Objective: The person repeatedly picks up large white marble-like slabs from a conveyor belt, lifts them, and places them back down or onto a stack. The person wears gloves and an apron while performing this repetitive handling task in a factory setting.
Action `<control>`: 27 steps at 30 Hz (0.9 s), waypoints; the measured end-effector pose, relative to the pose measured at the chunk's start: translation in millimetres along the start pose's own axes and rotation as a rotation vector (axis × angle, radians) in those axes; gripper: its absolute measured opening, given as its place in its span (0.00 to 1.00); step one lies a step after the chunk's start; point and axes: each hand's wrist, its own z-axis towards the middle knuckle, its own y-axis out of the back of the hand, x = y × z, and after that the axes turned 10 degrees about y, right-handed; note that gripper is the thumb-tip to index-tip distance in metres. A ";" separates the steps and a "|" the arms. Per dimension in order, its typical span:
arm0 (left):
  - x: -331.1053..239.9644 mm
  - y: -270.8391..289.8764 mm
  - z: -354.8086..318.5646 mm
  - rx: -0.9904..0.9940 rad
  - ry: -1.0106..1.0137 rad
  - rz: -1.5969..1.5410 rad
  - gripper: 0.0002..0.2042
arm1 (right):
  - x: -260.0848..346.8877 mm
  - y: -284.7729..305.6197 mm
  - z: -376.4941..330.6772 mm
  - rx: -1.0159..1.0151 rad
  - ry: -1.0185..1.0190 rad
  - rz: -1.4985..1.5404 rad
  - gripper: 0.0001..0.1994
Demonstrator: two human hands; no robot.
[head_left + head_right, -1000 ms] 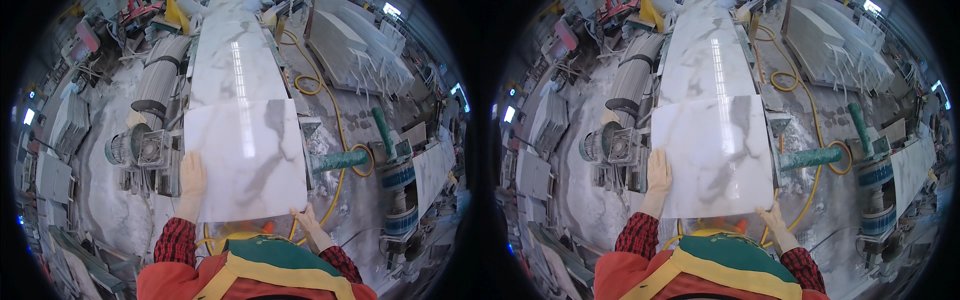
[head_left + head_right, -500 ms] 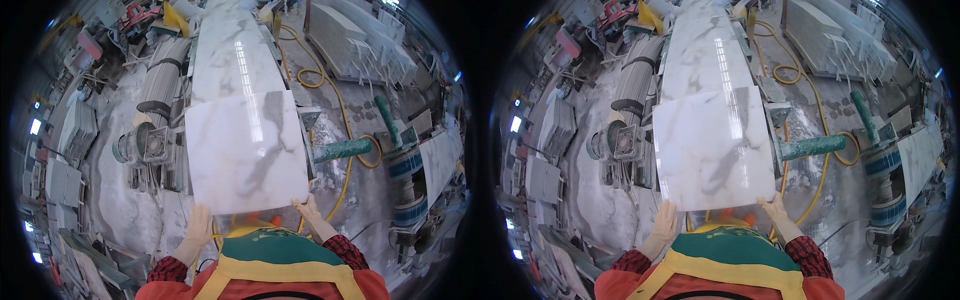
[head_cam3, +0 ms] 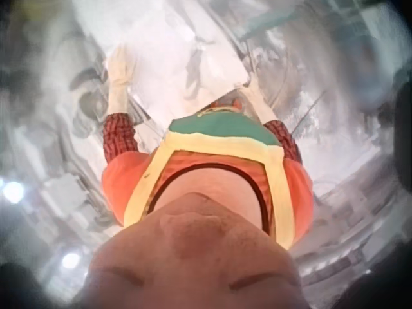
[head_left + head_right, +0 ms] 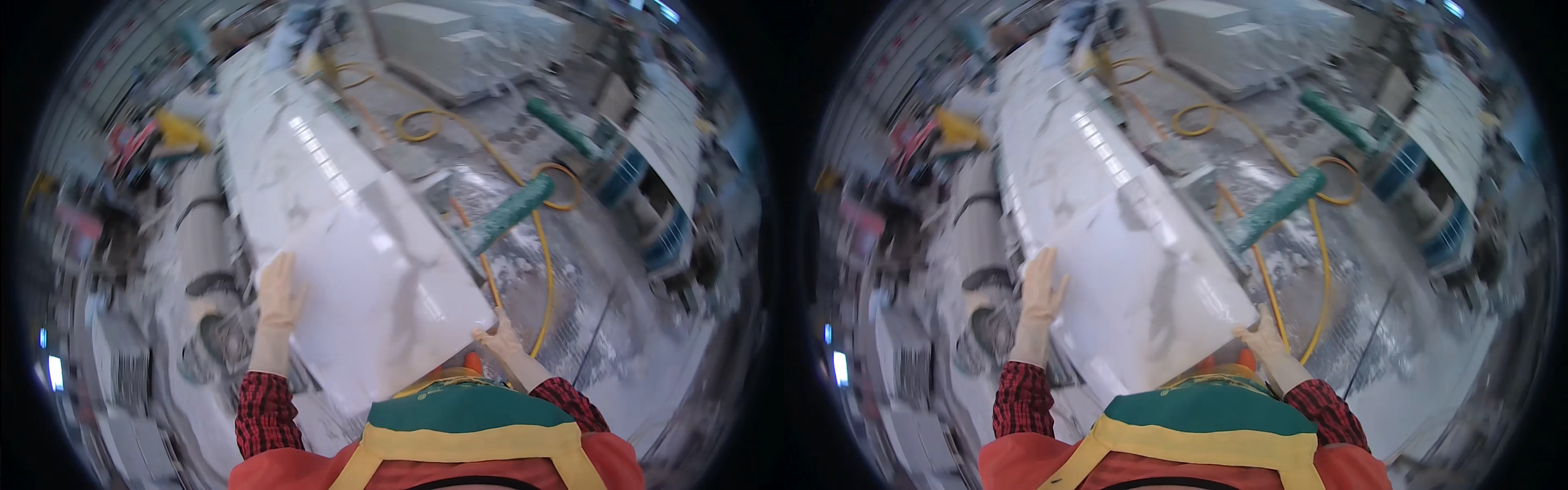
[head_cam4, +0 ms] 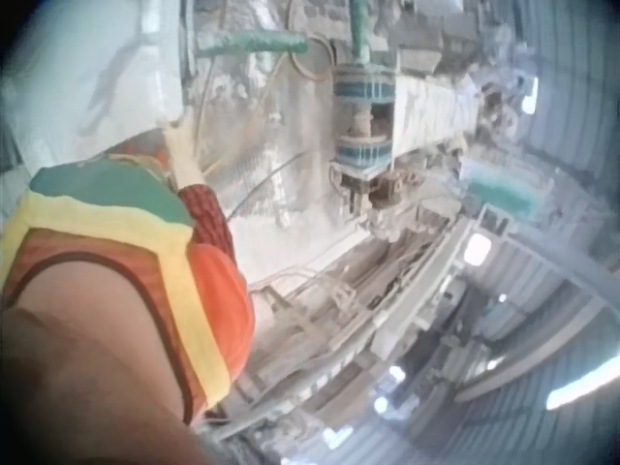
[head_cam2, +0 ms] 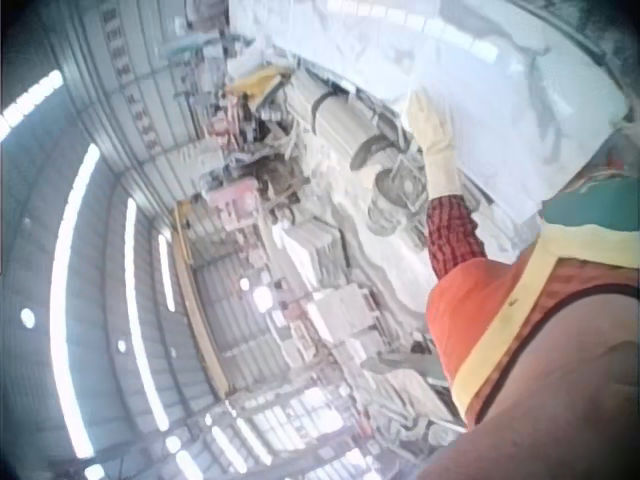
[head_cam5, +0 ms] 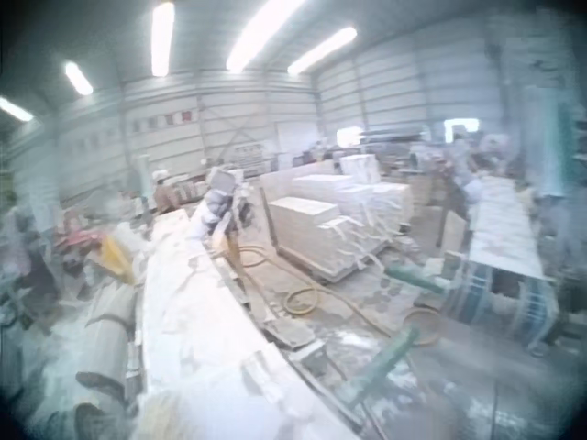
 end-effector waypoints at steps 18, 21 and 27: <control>92.6 -99.8 98.2 0.590 0.568 -0.254 0.41 | 0.3 -72.6 -49.1 0.227 -0.468 1.177 0.26; 68.9 -62.3 108.9 0.597 0.545 -0.066 0.41 | 31.3 -58.9 -57.8 0.211 -0.551 1.127 0.25; -41.2 71.0 114.8 0.419 0.479 -0.063 0.34 | 15.0 -28.9 -65.9 0.355 0.190 0.544 0.23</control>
